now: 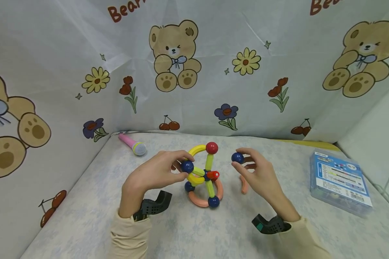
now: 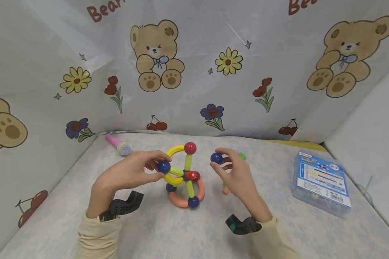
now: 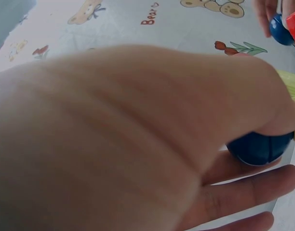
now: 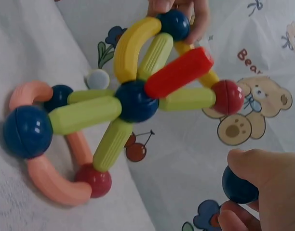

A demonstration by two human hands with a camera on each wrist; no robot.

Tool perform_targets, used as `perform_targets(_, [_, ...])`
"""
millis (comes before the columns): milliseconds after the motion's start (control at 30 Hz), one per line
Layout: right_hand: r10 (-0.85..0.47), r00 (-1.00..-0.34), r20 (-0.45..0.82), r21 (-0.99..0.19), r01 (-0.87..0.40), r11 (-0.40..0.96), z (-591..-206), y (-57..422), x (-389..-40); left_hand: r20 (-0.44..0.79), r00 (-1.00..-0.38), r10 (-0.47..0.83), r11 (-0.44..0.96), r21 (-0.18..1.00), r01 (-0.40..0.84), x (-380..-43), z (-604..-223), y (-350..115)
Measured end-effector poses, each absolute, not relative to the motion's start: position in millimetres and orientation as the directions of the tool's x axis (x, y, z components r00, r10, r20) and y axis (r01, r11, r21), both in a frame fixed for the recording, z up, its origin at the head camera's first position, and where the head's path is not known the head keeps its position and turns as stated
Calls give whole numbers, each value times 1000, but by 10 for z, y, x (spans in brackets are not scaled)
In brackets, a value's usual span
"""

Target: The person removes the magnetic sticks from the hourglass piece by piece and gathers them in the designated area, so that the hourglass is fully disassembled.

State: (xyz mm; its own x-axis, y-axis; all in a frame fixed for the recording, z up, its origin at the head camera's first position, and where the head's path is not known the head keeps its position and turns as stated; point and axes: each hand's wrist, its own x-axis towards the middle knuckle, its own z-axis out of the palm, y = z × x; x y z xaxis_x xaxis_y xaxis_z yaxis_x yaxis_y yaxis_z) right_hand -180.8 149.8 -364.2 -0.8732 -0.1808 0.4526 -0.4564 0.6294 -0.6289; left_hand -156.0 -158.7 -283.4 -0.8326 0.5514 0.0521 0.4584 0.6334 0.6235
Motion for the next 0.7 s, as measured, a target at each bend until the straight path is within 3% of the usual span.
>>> perform_targets(467, [-47,-980,195,-720,-175,672,-4145,1788,-2102,69,-828,557,631,612,476,-1568,-2840,-1585])
perform_targets(700, [-59,-987,148,-723,-149,675,-4321,1864,-2180,68,-827,558,631,613,476,-1577,-2837,-1586])
